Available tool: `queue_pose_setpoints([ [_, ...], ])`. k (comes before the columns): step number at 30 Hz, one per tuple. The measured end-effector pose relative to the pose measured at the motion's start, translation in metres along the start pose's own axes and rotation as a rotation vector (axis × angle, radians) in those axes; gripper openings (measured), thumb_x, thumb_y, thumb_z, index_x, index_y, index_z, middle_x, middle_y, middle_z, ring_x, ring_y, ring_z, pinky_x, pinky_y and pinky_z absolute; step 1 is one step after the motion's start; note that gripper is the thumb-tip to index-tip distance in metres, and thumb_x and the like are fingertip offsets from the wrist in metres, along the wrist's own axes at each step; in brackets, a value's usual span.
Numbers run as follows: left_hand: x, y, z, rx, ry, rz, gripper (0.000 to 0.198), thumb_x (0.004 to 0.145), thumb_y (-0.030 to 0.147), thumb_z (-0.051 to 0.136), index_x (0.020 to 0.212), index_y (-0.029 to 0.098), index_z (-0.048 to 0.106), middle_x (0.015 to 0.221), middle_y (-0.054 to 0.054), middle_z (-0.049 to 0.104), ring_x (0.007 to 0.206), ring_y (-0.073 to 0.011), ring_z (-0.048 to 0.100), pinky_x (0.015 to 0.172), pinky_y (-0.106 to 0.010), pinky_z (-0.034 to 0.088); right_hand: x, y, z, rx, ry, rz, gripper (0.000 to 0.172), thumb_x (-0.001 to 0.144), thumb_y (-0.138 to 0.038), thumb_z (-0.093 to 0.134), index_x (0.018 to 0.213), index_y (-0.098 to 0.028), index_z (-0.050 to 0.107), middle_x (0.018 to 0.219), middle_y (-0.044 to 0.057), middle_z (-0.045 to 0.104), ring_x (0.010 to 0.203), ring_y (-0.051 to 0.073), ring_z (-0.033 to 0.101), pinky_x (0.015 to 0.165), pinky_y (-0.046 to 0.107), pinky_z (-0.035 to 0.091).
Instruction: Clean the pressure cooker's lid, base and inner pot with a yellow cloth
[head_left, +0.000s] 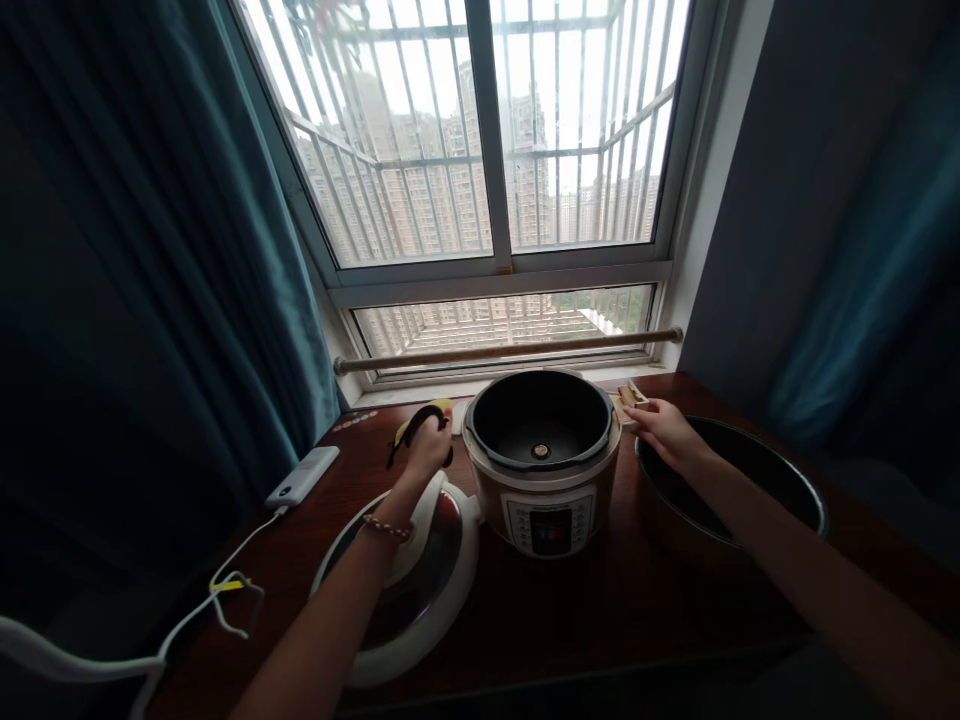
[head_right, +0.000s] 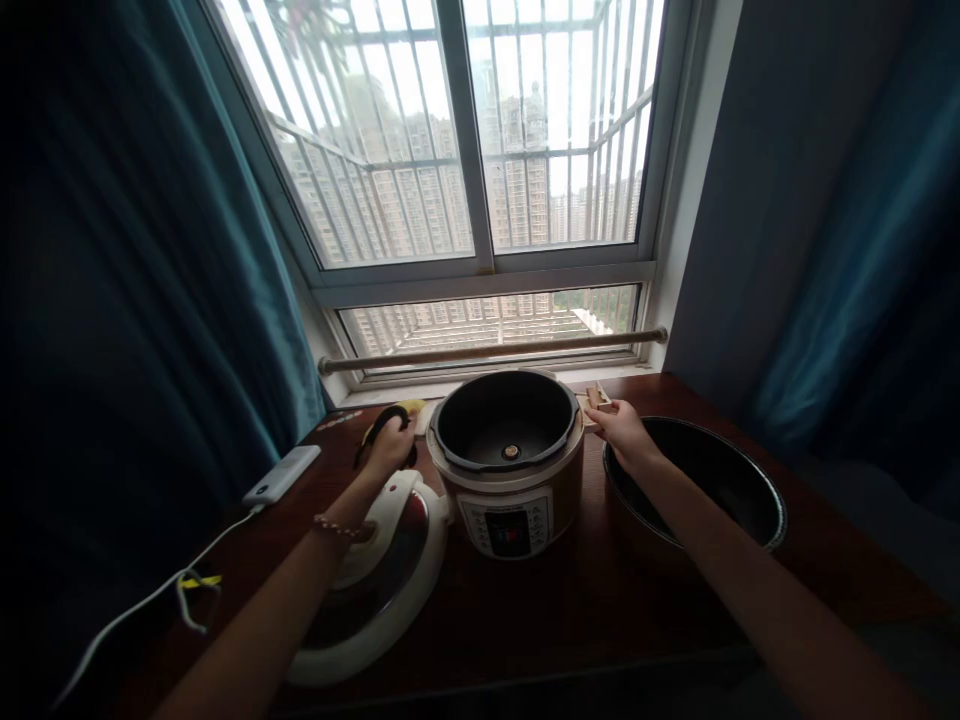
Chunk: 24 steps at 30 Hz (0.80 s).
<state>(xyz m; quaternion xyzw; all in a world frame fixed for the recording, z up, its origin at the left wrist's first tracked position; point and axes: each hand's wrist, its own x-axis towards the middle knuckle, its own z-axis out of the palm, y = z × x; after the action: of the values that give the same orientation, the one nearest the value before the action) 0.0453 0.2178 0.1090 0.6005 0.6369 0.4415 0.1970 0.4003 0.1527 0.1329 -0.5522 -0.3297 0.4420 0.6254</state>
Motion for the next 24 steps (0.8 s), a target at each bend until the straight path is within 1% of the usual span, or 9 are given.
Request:
queue_pose_setpoints([
  [3, -0.015, 0.008, 0.006, 0.118, -0.065, 0.121, 0.035, 0.082, 0.046, 0.044, 0.059, 0.020, 0.048, 0.066, -0.008, 0.060, 0.084, -0.0251, 0.059, 0.075, -0.033, 0.042, -0.049, 0.007, -0.010, 0.081, 0.017, -0.079, 0.040, 0.059, -0.021, 0.074, 0.096, -0.020, 0.057, 0.101, 0.006, 0.063, 0.104, 0.020, 0.058, 0.093, 0.032, 0.046],
  [5, -0.027, 0.015, 0.007, 0.173, -0.119, 0.176, 0.039, 0.084, 0.047, 0.040, 0.057, 0.020, 0.048, 0.064, -0.008, 0.059, 0.079, -0.0247, 0.060, 0.074, -0.034, 0.042, -0.093, 0.022, -0.020, 0.153, 0.009, -0.106, 0.045, 0.061, -0.029, 0.075, 0.101, -0.021, 0.058, 0.114, 0.007, 0.060, 0.114, 0.023, 0.052, 0.102, 0.036, 0.038],
  [8, -0.051, 0.024, 0.002, 0.228, -0.183, 0.229, 0.044, 0.088, 0.045, 0.030, 0.059, 0.019, 0.051, 0.064, -0.008, 0.059, 0.073, -0.0234, 0.060, 0.072, -0.035, 0.042, -0.155, 0.055, -0.034, 0.195, -0.048, -0.012, 0.047, 0.066, -0.038, 0.072, 0.107, -0.021, 0.058, 0.119, 0.009, 0.058, 0.112, 0.025, 0.054, 0.100, 0.039, 0.039],
  [11, -0.089, 0.032, -0.005, 0.250, -0.247, 0.282, 0.044, 0.090, 0.043, 0.028, 0.075, 0.017, 0.059, 0.077, -0.008, 0.064, 0.080, -0.0222, 0.059, 0.075, -0.033, 0.044, -0.194, 0.085, -0.043, 0.183, -0.083, 0.114, 0.044, 0.065, -0.042, 0.072, 0.102, -0.020, 0.062, 0.115, 0.012, 0.061, 0.108, 0.028, 0.056, 0.093, 0.039, 0.046],
  [12, -0.103, 0.036, -0.006, 0.254, -0.268, 0.316, 0.042, 0.090, 0.043, 0.028, 0.084, 0.017, 0.061, 0.086, -0.009, 0.064, 0.087, -0.0223, 0.059, 0.079, -0.034, 0.044, -0.200, 0.091, -0.045, 0.165, -0.123, 0.141, 0.043, 0.065, -0.042, 0.072, 0.100, -0.019, 0.064, 0.114, 0.012, 0.062, 0.107, 0.029, 0.057, 0.091, 0.039, 0.048],
  [14, -0.128, 0.047, -0.007, 0.268, -0.333, 0.452, 0.041, 0.091, 0.039, 0.028, 0.101, 0.016, 0.060, 0.104, -0.011, 0.062, 0.101, -0.0231, 0.054, 0.088, -0.036, 0.041, -0.205, 0.095, -0.047, 0.111, -0.211, 0.158, 0.040, 0.066, -0.041, 0.072, 0.098, -0.019, 0.066, 0.113, 0.013, 0.062, 0.106, 0.029, 0.058, 0.089, 0.037, 0.050],
  [17, -0.150, 0.070, -0.001, 0.294, -0.425, 0.686, 0.037, 0.090, 0.033, 0.032, 0.111, 0.018, 0.058, 0.116, -0.011, 0.058, 0.114, -0.0245, 0.046, 0.098, -0.040, 0.035, -0.204, 0.085, -0.044, 0.021, -0.257, 0.109, 0.036, 0.070, -0.041, 0.069, 0.100, -0.020, 0.067, 0.114, 0.011, 0.062, 0.107, 0.026, 0.057, 0.090, 0.032, 0.049],
  [21, -0.145, 0.090, 0.007, 0.342, -0.474, 0.865, 0.031, 0.088, 0.030, 0.038, 0.101, 0.019, 0.063, 0.111, -0.011, 0.060, 0.112, -0.0262, 0.047, 0.097, -0.042, 0.036, -0.205, 0.068, -0.033, -0.057, -0.269, 0.052, 0.036, 0.069, -0.044, 0.067, 0.097, -0.020, 0.068, 0.110, 0.011, 0.064, 0.104, 0.026, 0.059, 0.088, 0.030, 0.050],
  [24, -0.132, 0.084, 0.006, 0.373, -0.478, 0.922, 0.029, 0.087, 0.028, 0.039, 0.091, 0.018, 0.066, 0.099, -0.010, 0.064, 0.103, -0.0253, 0.052, 0.095, -0.042, 0.037, -0.208, 0.068, -0.028, -0.081, -0.223, 0.046, 0.037, 0.064, -0.046, 0.070, 0.090, -0.020, 0.070, 0.103, 0.011, 0.067, 0.098, 0.028, 0.062, 0.084, 0.032, 0.053],
])
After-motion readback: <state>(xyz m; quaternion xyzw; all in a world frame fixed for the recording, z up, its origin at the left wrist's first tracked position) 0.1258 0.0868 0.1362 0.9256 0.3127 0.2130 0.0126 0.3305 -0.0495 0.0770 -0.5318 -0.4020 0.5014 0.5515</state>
